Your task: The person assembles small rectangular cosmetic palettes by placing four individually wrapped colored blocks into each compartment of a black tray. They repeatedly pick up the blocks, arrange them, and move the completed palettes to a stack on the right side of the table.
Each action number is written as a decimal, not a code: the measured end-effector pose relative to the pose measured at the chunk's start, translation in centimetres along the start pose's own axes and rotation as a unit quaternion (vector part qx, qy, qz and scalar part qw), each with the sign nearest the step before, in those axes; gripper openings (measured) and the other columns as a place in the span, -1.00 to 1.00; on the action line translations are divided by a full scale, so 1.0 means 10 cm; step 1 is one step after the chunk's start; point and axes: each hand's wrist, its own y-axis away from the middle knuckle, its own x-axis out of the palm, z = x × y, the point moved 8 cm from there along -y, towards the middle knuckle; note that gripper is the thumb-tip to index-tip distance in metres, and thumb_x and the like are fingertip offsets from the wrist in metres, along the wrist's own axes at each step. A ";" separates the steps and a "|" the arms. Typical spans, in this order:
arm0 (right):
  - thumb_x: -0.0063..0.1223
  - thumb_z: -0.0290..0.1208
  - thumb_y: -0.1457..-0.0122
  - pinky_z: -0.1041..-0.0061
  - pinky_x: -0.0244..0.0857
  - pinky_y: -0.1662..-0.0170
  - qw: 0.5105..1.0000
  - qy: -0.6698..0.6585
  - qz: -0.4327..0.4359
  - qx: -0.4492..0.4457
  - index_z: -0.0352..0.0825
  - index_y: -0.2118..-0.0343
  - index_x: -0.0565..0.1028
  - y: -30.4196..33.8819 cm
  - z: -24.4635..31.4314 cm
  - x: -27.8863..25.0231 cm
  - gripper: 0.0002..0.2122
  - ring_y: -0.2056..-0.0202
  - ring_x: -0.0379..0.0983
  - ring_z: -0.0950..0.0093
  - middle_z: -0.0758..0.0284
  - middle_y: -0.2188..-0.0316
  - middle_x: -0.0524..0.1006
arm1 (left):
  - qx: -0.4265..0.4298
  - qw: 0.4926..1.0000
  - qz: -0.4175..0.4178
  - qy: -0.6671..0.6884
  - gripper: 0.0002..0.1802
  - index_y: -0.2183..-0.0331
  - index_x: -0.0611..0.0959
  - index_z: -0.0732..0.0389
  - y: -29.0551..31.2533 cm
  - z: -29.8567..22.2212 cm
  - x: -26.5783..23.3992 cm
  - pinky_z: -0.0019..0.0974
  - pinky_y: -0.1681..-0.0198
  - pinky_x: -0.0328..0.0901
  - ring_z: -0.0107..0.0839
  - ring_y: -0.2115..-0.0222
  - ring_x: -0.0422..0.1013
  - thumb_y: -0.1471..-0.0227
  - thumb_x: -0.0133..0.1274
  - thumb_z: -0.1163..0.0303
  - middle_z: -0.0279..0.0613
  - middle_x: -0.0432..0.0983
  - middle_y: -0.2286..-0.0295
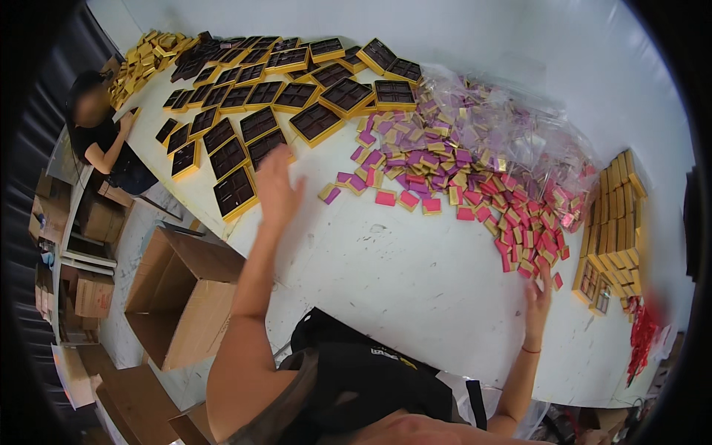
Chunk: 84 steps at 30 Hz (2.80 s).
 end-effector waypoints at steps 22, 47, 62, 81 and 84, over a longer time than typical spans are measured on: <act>0.34 -0.45 -0.05 0.34 0.38 0.04 0.938 0.311 -0.095 -0.120 -0.39 -0.13 0.39 -0.13 0.36 0.64 -0.44 0.02 0.41 0.22 0.09 -0.07 0.37 | 0.255 0.867 0.275 0.327 -0.58 0.12 0.66 0.23 1.52 -2.48 -0.21 -0.31 0.34 0.40 -0.29 0.34 0.46 0.12 0.20 0.60 -0.22 0.54 0.20; 0.05 -0.73 -0.18 0.47 0.40 0.16 0.951 0.033 0.245 -0.189 -0.32 0.08 0.58 0.46 1.34 1.71 -0.73 0.26 0.49 0.47 0.30 0.27 0.58 | 0.197 0.839 0.320 0.394 -0.59 0.19 0.71 0.11 1.45 -2.14 0.03 -0.13 0.02 0.39 -0.05 0.00 0.41 0.18 0.26 0.60 -0.10 0.46 -0.02; 0.31 -0.59 -0.01 0.44 0.35 0.14 0.946 0.182 0.144 -0.225 -0.16 0.10 0.67 0.85 1.27 1.76 -0.65 0.10 0.40 0.35 0.32 0.18 0.54 | 0.171 0.844 0.389 0.328 -0.03 -0.07 0.49 0.22 1.39 -1.96 0.01 -0.05 -0.13 0.21 -0.05 -0.05 0.31 0.38 0.49 0.03 -0.08 0.25 -0.18; 0.32 -0.55 -0.03 0.48 0.37 0.17 0.965 0.083 0.213 -0.130 -0.27 0.10 0.59 0.01 1.11 1.83 -0.68 0.22 0.49 0.35 0.37 0.26 0.62 | 0.117 0.829 0.409 0.363 0.27 -0.25 0.22 0.21 1.43 -1.92 0.12 -0.03 -0.24 0.04 -0.05 -0.18 0.21 0.45 0.55 0.10 0.00 0.26 -0.19; 0.33 -0.56 -0.02 0.46 0.39 0.21 0.948 0.076 0.264 -0.158 -0.19 0.10 0.62 0.49 1.39 2.10 -0.67 0.20 0.47 0.37 0.41 0.20 0.53 | 0.138 0.835 0.368 0.386 0.29 -0.26 0.20 0.21 1.45 -1.91 0.10 -0.04 -0.24 0.04 -0.08 -0.19 0.21 0.47 0.56 0.11 -0.01 0.26 -0.18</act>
